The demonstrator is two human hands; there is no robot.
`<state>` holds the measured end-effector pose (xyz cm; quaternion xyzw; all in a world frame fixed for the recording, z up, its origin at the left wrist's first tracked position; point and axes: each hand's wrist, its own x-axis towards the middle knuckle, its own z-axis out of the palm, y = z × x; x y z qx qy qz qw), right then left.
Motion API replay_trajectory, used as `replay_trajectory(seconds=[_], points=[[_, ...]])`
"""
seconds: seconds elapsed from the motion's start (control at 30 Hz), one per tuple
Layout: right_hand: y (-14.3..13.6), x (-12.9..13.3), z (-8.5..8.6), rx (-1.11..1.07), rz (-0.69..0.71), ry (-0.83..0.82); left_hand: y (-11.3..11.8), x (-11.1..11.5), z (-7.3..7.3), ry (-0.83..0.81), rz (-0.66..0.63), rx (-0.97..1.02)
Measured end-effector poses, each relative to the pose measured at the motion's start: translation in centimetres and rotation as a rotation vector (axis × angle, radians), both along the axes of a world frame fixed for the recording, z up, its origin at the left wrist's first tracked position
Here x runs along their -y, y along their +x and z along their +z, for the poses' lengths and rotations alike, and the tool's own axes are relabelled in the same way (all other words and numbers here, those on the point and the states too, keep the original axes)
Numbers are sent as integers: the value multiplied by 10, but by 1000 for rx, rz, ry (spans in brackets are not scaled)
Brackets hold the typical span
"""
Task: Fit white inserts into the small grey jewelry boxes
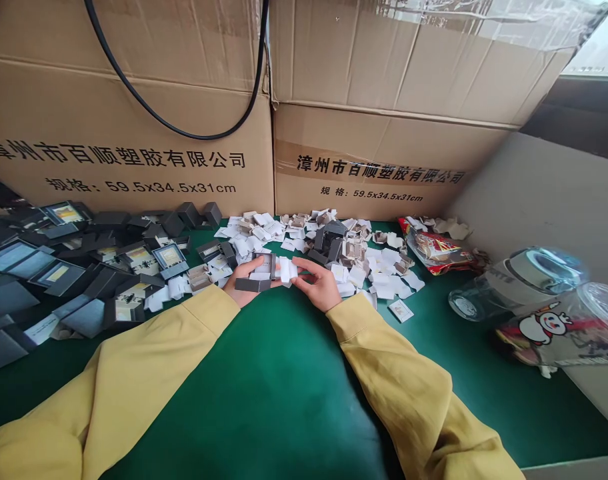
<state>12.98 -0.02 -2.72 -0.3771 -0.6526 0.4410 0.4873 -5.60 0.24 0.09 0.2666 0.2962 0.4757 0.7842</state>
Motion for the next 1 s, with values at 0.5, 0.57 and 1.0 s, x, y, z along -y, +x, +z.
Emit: replay_trajectory(seconds=[0.5, 0.57, 1.0], points=[[0, 4, 4, 146, 16, 71, -3, -3, -3, 4, -65, -48], [1, 4, 5, 170, 1, 105, -3, -3, -6, 30, -80, -51], [-1, 10, 11, 373, -33, 281, -4, -3, -9, 120, -110, -93]])
